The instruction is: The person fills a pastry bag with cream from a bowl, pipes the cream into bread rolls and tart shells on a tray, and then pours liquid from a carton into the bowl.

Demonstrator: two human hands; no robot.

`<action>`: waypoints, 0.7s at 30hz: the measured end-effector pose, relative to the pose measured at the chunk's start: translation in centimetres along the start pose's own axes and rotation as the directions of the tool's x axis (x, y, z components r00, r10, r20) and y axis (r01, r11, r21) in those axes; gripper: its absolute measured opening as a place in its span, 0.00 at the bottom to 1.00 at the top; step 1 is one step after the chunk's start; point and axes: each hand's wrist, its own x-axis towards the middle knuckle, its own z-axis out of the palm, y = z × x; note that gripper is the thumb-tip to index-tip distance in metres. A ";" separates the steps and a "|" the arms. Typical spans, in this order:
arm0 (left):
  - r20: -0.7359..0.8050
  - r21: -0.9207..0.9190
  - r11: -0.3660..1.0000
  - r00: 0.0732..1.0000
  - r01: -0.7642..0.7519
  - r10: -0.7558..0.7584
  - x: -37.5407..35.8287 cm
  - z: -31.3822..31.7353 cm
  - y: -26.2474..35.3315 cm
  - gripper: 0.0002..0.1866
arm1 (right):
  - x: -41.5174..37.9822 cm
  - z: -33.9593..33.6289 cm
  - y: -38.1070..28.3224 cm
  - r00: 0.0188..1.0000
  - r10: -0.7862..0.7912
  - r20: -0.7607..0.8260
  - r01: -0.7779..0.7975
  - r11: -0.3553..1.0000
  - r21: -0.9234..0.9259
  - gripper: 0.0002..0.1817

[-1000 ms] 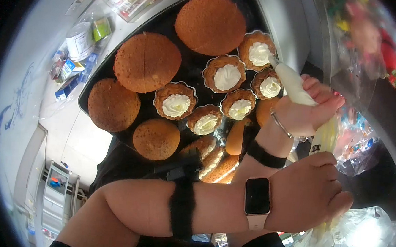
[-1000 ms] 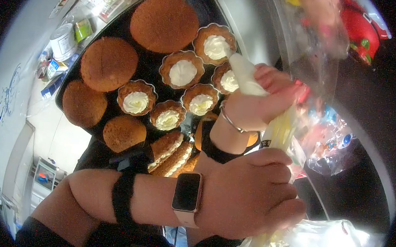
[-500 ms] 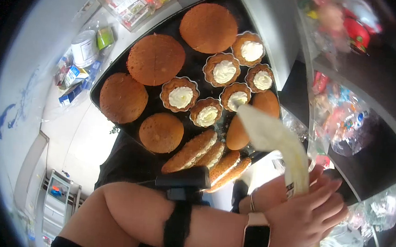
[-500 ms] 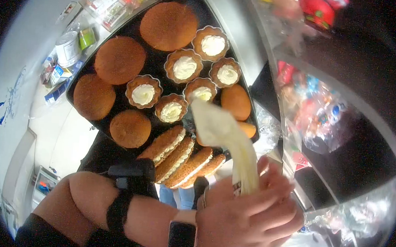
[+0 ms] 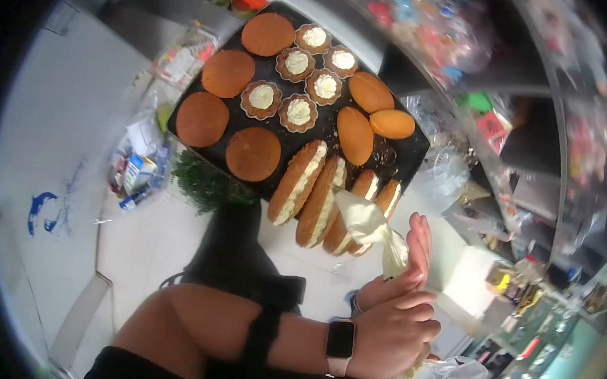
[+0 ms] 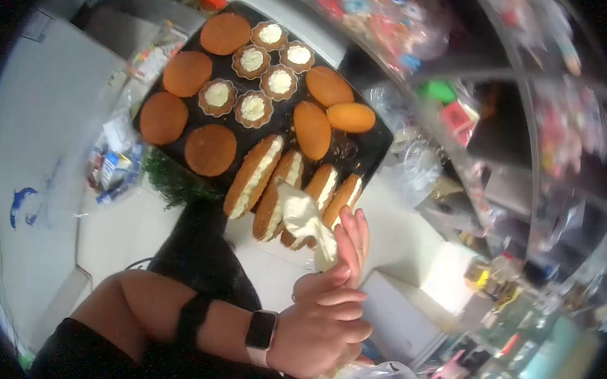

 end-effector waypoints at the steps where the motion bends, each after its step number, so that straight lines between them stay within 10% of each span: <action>1: 0.049 -0.022 1.000 0.999 -0.010 0.012 -1.8 2.0 1.1 0.15 | -2.5 -0.9 -0.5 0.996 0.031 -0.084 -0.032 0.999 -0.015 0.21; 10: 0.344 -0.140 0.963 0.901 -0.228 0.264 -12.1 15.9 13.2 0.15 | -18.6 -12.3 -5.5 0.870 0.223 -0.440 -0.197 0.975 0.105 0.26; 13: 0.348 -0.059 0.994 0.931 -0.091 0.106 -14.5 18.7 15.8 0.13 | -19.8 -13.9 -7.0 0.851 0.245 -0.464 -0.154 0.962 0.225 0.23; 18: 0.386 -0.065 0.979 0.900 -0.193 0.204 -15.1 19.3 18.3 0.10 | -19.6 -16.1 -10.3 0.889 0.404 -0.216 -0.221 0.792 0.568 0.23; 21: 0.403 -0.157 0.968 0.882 -0.195 0.244 -15.3 19.6 18.6 0.12 | -21.2 -16.0 -11.0 0.837 0.546 0.018 -0.290 0.417 0.861 0.19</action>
